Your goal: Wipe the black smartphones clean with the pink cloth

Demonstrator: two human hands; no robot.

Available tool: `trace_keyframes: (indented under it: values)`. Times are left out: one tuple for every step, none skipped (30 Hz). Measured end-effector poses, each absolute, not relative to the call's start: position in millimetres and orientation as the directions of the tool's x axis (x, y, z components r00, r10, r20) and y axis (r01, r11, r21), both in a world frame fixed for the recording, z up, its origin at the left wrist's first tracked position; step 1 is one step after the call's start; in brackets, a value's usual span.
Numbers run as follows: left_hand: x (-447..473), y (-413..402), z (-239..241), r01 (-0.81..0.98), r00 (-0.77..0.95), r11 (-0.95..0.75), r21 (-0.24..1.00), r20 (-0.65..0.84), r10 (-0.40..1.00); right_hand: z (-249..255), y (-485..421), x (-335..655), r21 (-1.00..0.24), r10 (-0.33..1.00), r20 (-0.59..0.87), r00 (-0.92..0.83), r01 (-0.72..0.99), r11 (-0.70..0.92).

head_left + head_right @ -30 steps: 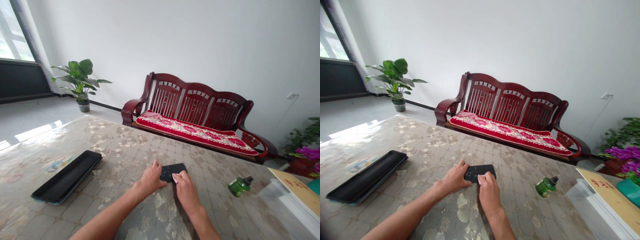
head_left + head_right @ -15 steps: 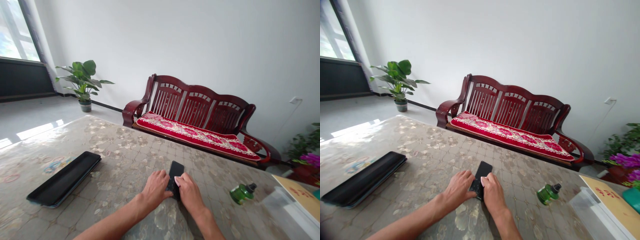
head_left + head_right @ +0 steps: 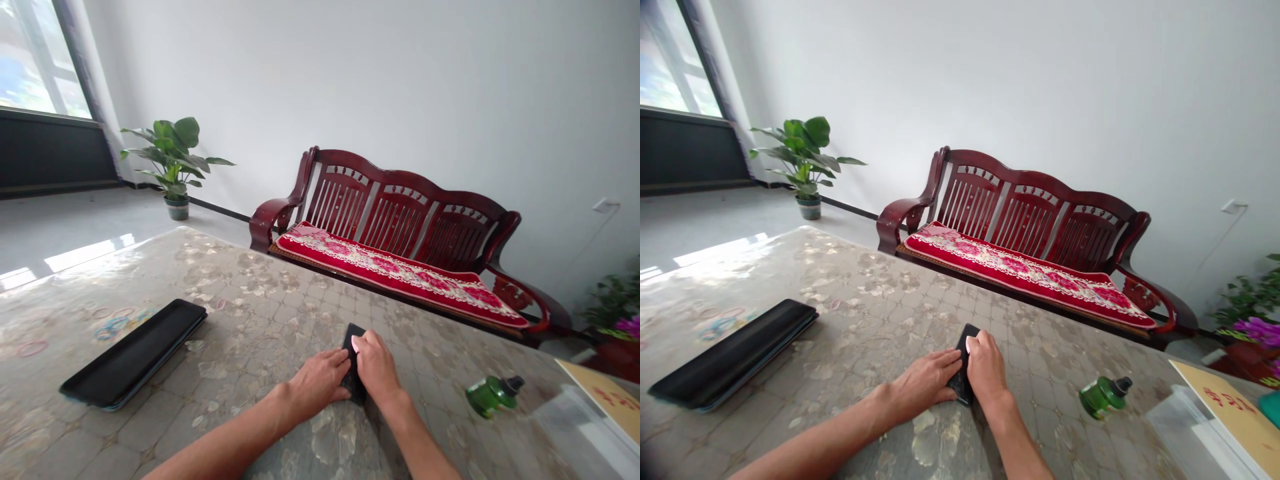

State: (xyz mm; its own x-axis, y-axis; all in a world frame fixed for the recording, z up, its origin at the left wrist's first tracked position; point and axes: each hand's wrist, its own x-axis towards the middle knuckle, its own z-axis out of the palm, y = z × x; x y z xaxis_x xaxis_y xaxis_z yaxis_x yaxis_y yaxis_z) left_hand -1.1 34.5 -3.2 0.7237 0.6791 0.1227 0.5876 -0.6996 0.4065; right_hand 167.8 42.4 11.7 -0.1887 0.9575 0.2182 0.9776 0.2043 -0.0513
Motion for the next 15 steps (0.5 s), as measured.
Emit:
trace_keyframes:
  values:
    - [0,35,-3,0.585,0.728,-0.705,0.401,0.124,0.674,11,38,166,-0.054,0.954,0.221,-0.203,0.974,0.22]
    - [1,35,-3,0.585,0.731,-0.709,0.395,0.123,0.671,11,36,165,-0.057,0.951,0.222,-0.213,0.971,0.231]
    - [1,35,-3,0.586,0.732,-0.71,0.39,0.12,0.671,10,35,165,-0.059,0.95,0.223,-0.219,0.97,0.237]
    - [2,34,-3,0.591,0.731,-0.709,0.386,0.115,0.672,10,36,164,-0.058,0.95,0.222,-0.219,0.97,0.237]
    - [2,34,-2,0.597,0.728,-0.704,0.384,0.109,0.677,10,39,164,-0.053,0.952,0.22,-0.215,0.971,0.232]
    - [3,33,-2,0.605,0.723,-0.698,0.382,0.103,0.683,10,45,165,-0.043,0.954,0.215,-0.208,0.974,0.222]
    - [3,32,-1,0.612,0.718,-0.693,0.381,0.099,0.689,10,52,165,-0.03,0.957,0.211,-0.199,0.977,0.21]
    - [3,32,-1,0.617,0.715,-0.69,0.379,0.097,0.693,10,59,165,-0.017,0.96,0.206,-0.188,0.981,0.196]
    - [3,31,0,0.62,0.711,-0.688,0.377,0.1,0.696,11,65,165,-0.006,0.963,0.202,-0.179,0.983,0.184]
    - [3,30,0,0.622,0.709,-0.688,0.374,0.105,0.697,11,70,165,0.001,0.965,0.2,-0.173,0.984,0.176]
    - [3,30,1,0.622,0.709,-0.691,0.37,0.108,0.696,11,74,165,0.004,0.965,0.198,-0.17,0.985,0.173]
    - [3,29,1,0.622,0.71,-0.693,0.365,0.108,0.695,11,76,164,0.005,0.965,0.198,-0.172,0.985,0.174]
    - [3,29,1,0.624,0.711,-0.693,0.361,0.107,0.695,11,76,165,0.003,0.964,0.198,-0.177,0.984,0.18]
    - [3,29,2,0.627,0.709,-0.692,0.358,0.105,0.697,11,75,166,0.002,0.962,0.199,-0.185,0.982,0.189]
    - [3,29,2,0.63,0.707,-0.689,0.358,0.103,0.7,10,74,167,-0.001,0.96,0.2,-0.194,0.98,0.198]
